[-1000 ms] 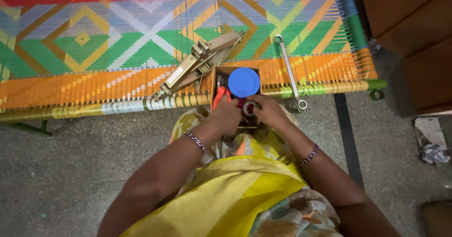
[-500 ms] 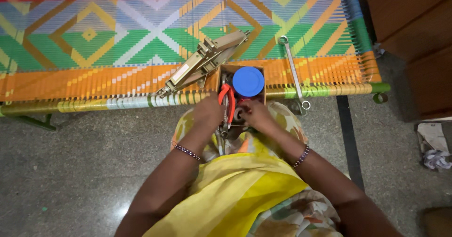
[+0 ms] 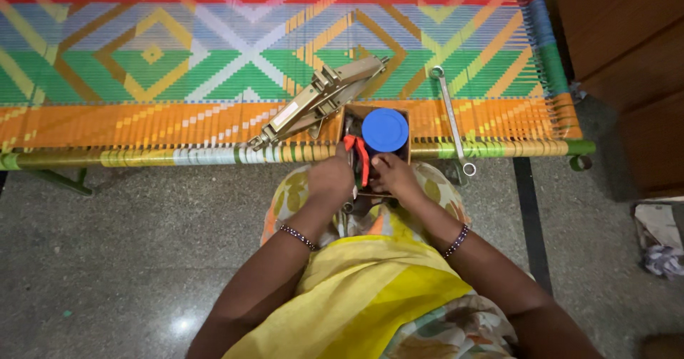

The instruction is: The person sits on the floor and uses a wrench to tighten a bolt on a scissor car jack. They rotate the jack to access different sides and continue tightening the bolt with the wrench.

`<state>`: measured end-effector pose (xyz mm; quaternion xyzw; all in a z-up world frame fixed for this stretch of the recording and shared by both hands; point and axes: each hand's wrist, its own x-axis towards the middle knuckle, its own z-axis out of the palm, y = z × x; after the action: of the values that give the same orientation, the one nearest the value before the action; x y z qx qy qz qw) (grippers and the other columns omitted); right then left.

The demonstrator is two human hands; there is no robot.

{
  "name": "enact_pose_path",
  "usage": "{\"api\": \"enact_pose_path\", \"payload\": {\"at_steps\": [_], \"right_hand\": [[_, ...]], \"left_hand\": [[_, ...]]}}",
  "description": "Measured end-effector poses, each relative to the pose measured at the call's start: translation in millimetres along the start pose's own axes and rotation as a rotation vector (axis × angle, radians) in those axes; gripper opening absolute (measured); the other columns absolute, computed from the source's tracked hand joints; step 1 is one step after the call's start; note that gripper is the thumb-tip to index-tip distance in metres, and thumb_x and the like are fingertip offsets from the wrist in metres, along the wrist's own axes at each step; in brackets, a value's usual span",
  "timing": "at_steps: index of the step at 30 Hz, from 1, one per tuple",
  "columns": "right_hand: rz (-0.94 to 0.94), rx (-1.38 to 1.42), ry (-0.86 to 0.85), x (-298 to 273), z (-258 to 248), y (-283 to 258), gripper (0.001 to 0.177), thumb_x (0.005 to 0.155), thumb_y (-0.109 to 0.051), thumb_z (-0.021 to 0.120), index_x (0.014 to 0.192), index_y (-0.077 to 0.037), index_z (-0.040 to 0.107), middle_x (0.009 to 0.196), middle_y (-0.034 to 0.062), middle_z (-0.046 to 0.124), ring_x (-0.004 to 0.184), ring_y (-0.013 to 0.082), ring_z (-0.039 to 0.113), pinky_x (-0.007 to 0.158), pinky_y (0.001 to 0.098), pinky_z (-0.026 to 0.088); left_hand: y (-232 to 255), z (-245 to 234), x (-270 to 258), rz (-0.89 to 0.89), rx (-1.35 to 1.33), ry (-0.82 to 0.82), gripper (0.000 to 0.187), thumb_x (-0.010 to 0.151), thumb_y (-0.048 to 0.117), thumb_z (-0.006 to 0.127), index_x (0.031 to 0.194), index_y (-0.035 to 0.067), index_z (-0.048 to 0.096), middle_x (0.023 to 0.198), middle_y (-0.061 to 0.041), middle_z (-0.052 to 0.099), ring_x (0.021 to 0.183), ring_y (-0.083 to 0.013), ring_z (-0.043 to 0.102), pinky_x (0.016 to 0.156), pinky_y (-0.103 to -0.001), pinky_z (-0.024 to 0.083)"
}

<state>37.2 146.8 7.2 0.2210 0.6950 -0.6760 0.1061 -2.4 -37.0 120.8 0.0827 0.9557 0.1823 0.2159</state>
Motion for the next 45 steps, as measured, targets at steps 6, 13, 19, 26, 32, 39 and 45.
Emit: {"api": "enact_pose_path", "payload": {"at_steps": [6,13,19,26,32,39,45], "right_hand": [[-0.09,-0.264,-0.063,-8.2,-3.2,-15.4,0.04,0.085,-0.005,0.061,0.124,-0.009,0.069,0.091,0.0174,0.075,0.066,0.0247,0.073,0.058,0.0373,0.06],[-0.677,-1.008,0.173,-23.6,10.8,-51.1,0.029,0.085,-0.014,0.069,0.113,-0.016,0.073,0.104,0.0125,0.073,0.093,0.034,0.069,0.077,0.046,0.054],[-0.819,-1.3,0.051,-31.2,3.9,-62.7,0.031,0.074,-0.011,0.07,0.105,-0.015,0.07,0.1,0.0097,0.064,0.099,0.0328,0.065,0.079,0.046,0.054],[-0.84,-1.401,-0.073,-24.9,-0.7,-65.5,0.025,0.073,-0.013,0.073,0.098,-0.009,0.071,0.109,0.0098,0.062,0.103,0.0323,0.062,0.08,0.045,0.055],[-0.619,-1.159,-0.008,-40.8,7.4,-72.7,0.03,0.074,-0.02,0.075,0.102,-0.011,0.073,0.1,0.0138,0.068,0.098,0.0355,0.065,0.08,0.0478,0.053],[-0.391,-1.022,0.09,-47.4,24.5,-61.2,0.021,0.084,-0.018,0.067,0.102,-0.01,0.074,0.098,0.0208,0.072,0.09,0.0414,0.068,0.078,0.0532,0.054],[-0.569,-1.138,0.088,-19.3,19.9,-24.7,0.018,0.085,-0.018,0.064,0.095,-0.007,0.074,0.1,0.0185,0.071,0.091,0.0397,0.069,0.08,0.0518,0.055]], "left_hand": [[-20.4,-1.1,11.3,0.123,-0.013,0.166,0.04,0.099,0.021,0.044,0.133,0.006,0.056,0.101,-0.021,0.075,0.095,-0.0404,0.073,0.083,-0.053,0.054],[-9.1,-6.3,15.2,-0.023,-0.014,0.013,0.054,0.092,0.028,0.051,0.141,0.008,0.044,0.104,-0.021,0.073,0.098,-0.0374,0.072,0.086,-0.05,0.055],[-3.9,-8.3,9.8,0.048,0.087,-0.014,0.054,0.102,0.023,0.04,0.153,0.007,0.037,0.105,-0.023,0.074,0.098,-0.0381,0.073,0.087,-0.049,0.056],[-27.8,1.1,38.7,0.116,0.024,0.065,0.052,0.096,0.032,0.048,0.146,0.018,0.05,0.118,-0.015,0.072,0.109,-0.0328,0.069,0.091,-0.046,0.054],[-40.7,14.3,44.1,0.125,-0.077,0.072,0.058,0.097,0.037,0.05,0.152,0.021,0.044,0.113,-0.016,0.073,0.103,-0.0369,0.069,0.087,-0.052,0.053],[-20.4,12.1,31.3,-0.014,-0.063,-0.039,0.054,0.105,0.039,0.041,0.152,0.011,0.04,0.106,-0.02,0.073,0.099,-0.0395,0.071,0.085,-0.054,0.054],[-14.5,14.3,12.7,0.041,0.086,-0.007,0.07,0.1,0.018,0.039,0.166,0.004,0.018,0.102,-0.023,0.075,0.092,-0.0374,0.075,0.082,-0.049,0.058]]}}
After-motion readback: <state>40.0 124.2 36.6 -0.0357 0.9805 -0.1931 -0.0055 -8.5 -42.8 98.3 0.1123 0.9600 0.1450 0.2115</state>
